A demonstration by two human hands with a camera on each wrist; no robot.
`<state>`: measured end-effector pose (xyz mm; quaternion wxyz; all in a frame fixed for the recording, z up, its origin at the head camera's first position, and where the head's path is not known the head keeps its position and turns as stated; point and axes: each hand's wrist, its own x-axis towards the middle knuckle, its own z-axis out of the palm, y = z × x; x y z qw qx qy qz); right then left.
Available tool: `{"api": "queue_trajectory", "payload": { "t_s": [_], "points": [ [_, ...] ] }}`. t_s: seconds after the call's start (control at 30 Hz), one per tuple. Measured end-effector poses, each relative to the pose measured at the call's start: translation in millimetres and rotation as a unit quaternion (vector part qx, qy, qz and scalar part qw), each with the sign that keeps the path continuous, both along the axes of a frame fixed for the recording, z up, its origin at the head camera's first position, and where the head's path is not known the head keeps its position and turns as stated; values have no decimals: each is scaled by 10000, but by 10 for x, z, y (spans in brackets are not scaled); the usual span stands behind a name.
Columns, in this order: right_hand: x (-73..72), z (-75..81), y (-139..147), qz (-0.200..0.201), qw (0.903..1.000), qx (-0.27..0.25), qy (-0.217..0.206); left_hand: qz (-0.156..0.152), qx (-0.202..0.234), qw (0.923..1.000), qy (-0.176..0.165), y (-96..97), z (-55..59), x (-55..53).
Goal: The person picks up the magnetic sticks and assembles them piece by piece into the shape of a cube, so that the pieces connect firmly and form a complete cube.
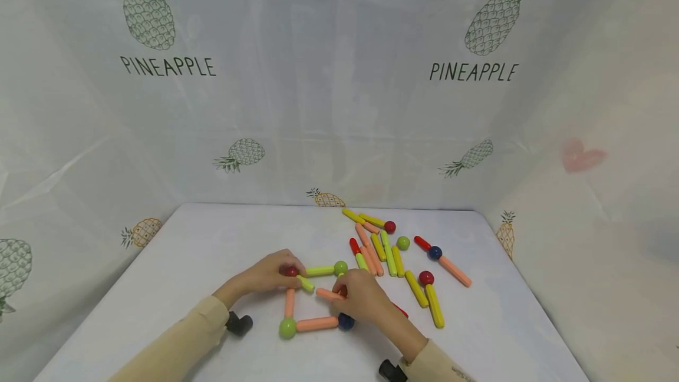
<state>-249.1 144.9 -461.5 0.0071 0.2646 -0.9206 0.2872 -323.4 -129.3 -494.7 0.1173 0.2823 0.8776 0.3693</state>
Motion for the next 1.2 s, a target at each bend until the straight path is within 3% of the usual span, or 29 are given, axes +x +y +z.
{"api": "queue_trajectory", "payload": {
  "t_s": [0.2,0.7,1.2],
  "points": [
    [-28,-46,-127,-152,9996,154,-178,20,51,10000,-4,3,13,6],
    [-109,-77,-106,-5,9936,-194,-1115,-75,51,10000,29,-21,44,-10],
    [-80,-116,-127,79,9923,-131,-1231,-156,141,9997,93,-41,45,13]
  ]
}}
